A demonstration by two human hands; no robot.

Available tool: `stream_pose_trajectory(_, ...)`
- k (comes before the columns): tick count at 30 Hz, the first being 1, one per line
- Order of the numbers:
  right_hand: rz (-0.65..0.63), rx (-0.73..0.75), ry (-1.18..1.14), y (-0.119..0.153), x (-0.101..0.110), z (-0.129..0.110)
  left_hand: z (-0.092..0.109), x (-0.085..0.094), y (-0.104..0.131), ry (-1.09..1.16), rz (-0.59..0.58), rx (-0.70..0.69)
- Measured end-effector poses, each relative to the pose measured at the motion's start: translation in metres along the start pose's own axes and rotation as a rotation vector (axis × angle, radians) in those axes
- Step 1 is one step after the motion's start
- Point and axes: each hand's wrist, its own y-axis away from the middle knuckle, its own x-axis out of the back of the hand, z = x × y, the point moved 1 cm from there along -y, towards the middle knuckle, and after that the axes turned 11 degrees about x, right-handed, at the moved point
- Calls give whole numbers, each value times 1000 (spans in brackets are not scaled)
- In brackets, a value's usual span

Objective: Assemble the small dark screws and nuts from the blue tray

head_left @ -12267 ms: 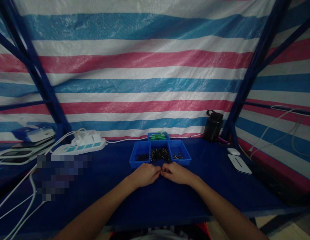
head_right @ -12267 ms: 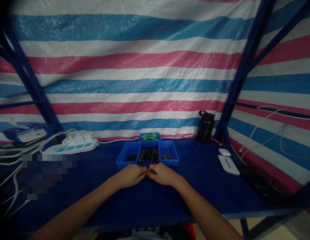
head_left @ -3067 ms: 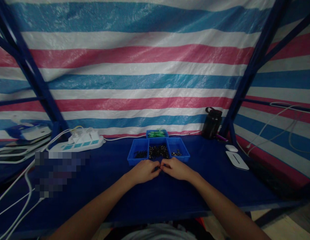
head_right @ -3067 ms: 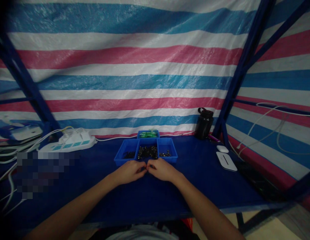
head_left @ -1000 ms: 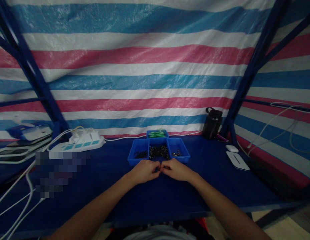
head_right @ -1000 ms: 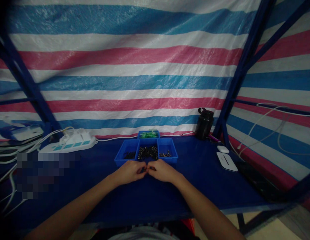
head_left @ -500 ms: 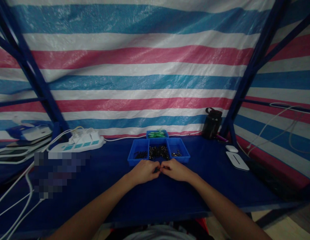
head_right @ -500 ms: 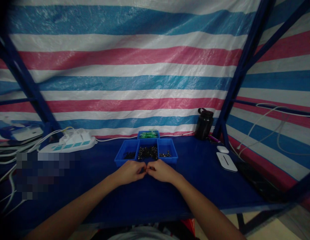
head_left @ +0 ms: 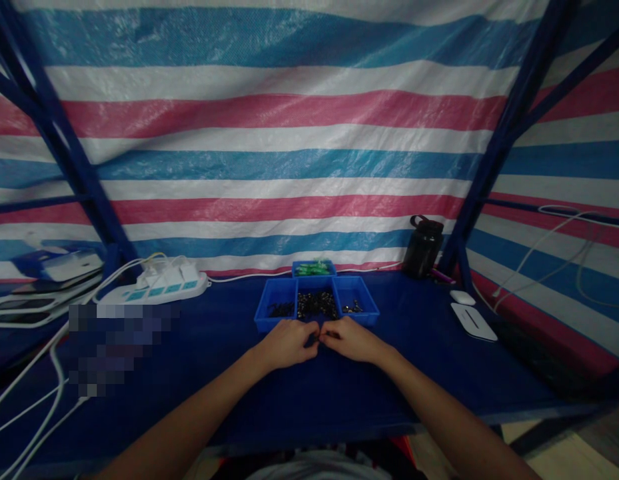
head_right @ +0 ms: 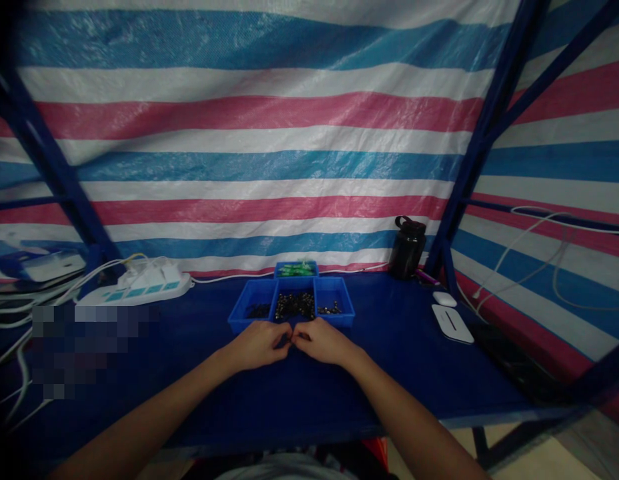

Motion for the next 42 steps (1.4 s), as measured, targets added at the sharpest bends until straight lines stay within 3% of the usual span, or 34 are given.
stream_pose_trajectory(42,16,19,-3,0,-4,5,-4,-3,-1,68,16,-34)
